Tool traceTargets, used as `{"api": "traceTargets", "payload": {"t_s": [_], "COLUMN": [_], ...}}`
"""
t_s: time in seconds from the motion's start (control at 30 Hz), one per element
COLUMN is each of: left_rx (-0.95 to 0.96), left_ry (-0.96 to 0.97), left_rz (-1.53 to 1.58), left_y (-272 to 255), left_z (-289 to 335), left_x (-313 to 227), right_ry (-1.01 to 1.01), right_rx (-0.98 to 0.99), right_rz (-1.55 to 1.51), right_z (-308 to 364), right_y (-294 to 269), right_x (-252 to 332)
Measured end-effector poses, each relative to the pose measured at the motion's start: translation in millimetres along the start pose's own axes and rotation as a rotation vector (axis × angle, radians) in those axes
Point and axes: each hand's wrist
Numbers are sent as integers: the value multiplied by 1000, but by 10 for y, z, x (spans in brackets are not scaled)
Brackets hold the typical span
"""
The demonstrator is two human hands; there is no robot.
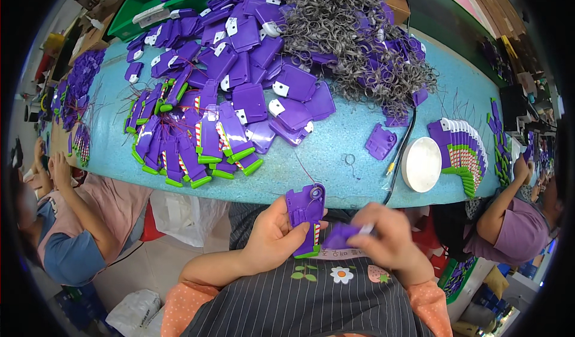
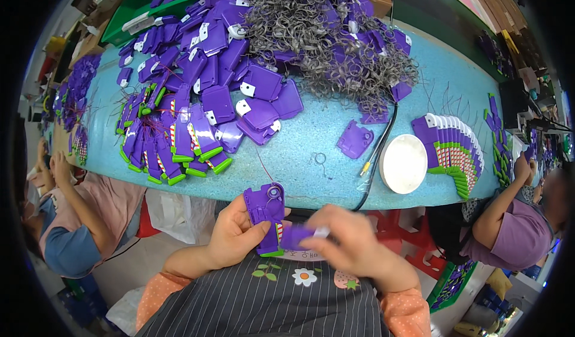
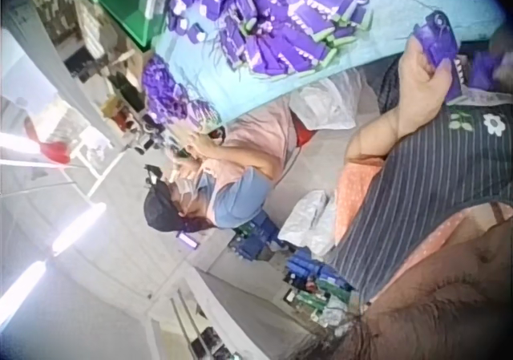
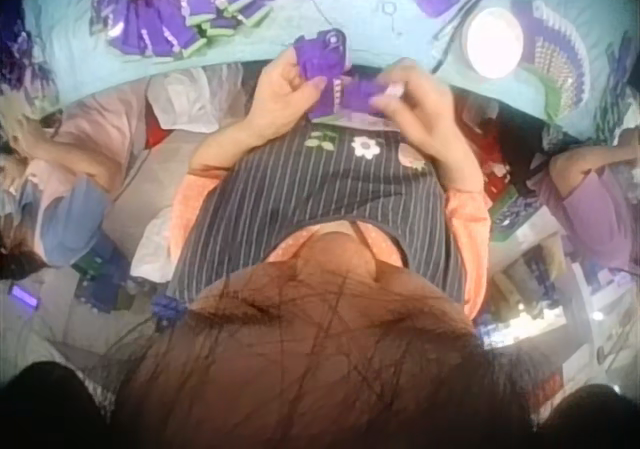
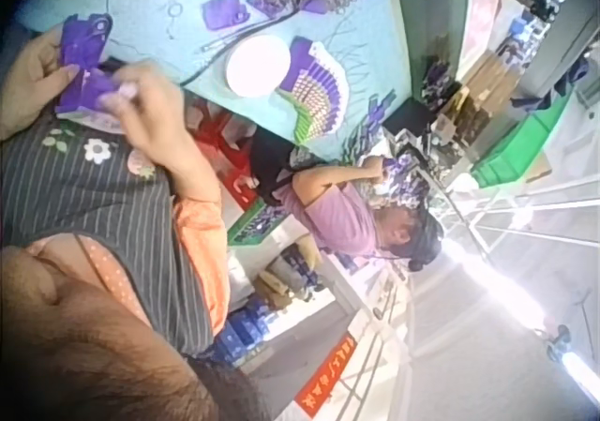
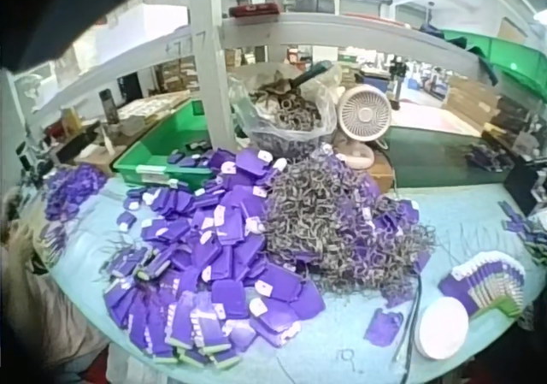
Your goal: The person assembles purple plastic toy components by hand at a workbench. They pick up a purple plastic body, insert a white plastic piece, and attach a grey elastic band. The person repeats this process for multiple units, placing the finished items into a pile on the table.
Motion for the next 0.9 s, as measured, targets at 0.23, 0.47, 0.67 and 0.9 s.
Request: {"api": "traceTargets", "payload": {"t_s": [0.23, 0.47, 0.67, 0.9], "left_rx": [-62, -21, -57, -69], "left_ry": [181, 140, 196, 165], "left_rz": [-167, -158, -123, -396], "left_y": [82, 81, 149, 93], "left_z": [-26, -10, -15, -11], "left_x": [48, 60, 115, 148], "right_ry": [-250, -277, -299, -289], "right_rx": [125, 95, 80, 126], "right_rz": [424, 328, 469, 655], "right_z": [-44, 16, 88, 103], "right_y": [242, 305, 289, 256], "right_x": [-10, -81, -76, -49]}}
Point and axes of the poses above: each hand's wrist, its own z-axis away from the middle knuckle, its own y-axis out of the palm, x = y × z, and after that the axes turned 4 degrees about -z, right-handed
